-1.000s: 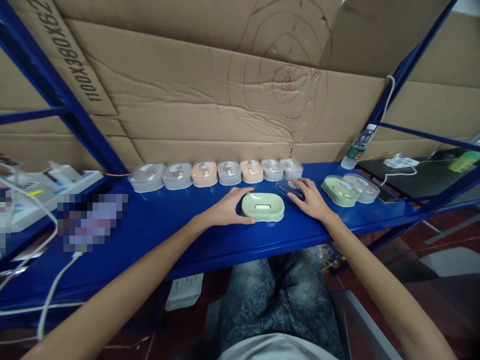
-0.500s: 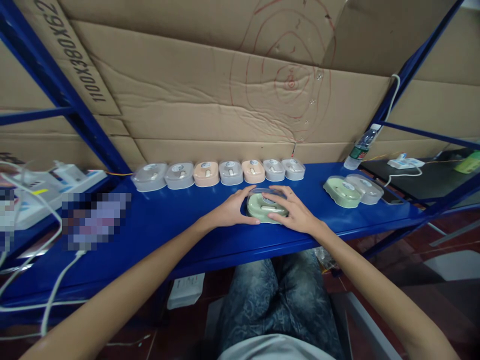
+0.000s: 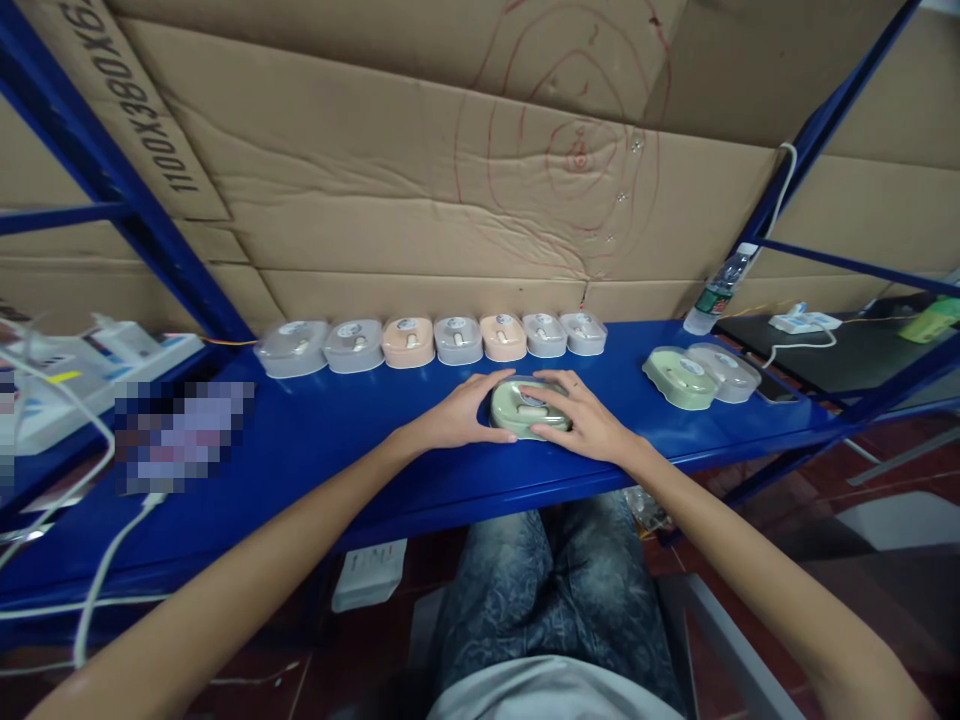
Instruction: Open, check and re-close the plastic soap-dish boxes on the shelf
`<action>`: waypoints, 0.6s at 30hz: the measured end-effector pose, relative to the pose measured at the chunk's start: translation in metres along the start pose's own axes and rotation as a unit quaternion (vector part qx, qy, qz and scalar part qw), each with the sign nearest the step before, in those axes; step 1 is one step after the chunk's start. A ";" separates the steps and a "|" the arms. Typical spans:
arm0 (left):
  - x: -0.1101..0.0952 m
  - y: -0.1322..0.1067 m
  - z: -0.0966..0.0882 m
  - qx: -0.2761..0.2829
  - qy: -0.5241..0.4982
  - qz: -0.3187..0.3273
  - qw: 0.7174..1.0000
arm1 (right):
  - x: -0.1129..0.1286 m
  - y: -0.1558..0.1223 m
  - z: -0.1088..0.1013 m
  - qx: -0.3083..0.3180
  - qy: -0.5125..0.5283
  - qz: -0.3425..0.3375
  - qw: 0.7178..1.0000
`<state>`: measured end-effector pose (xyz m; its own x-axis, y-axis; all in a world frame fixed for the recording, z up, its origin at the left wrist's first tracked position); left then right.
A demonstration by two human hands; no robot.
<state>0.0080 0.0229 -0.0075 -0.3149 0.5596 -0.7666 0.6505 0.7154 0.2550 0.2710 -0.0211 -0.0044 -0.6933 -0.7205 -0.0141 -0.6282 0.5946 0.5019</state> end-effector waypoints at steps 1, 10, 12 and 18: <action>0.000 0.000 0.000 0.003 0.003 0.004 1.000 | 0.000 0.000 0.000 0.002 0.002 -0.001 1.000; -0.002 -0.003 0.001 0.010 0.009 -0.029 0.999 | -0.003 -0.004 -0.004 0.020 -0.055 0.014 0.998; -0.006 -0.004 0.001 0.016 0.004 -0.031 0.999 | -0.007 -0.010 -0.008 0.028 -0.124 0.057 0.990; -0.010 -0.004 -0.002 0.024 -0.011 -0.037 0.999 | -0.030 -0.043 -0.026 0.040 -0.359 0.214 0.908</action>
<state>0.0075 0.0151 0.0000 -0.3484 0.4972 -0.7947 0.6582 0.7334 0.1703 0.3280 -0.0350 -0.0029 -0.9133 -0.0169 -0.4070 -0.2510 0.8104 0.5295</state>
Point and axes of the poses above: each hand's wrist, its own y-axis towards the middle knuckle, its own z-axis out of the palm, x = y × z, the point moved 1 cm from there along y, towards the middle knuckle, and after that the axes turned 15 degrees about -y, right-handed, at the moved point
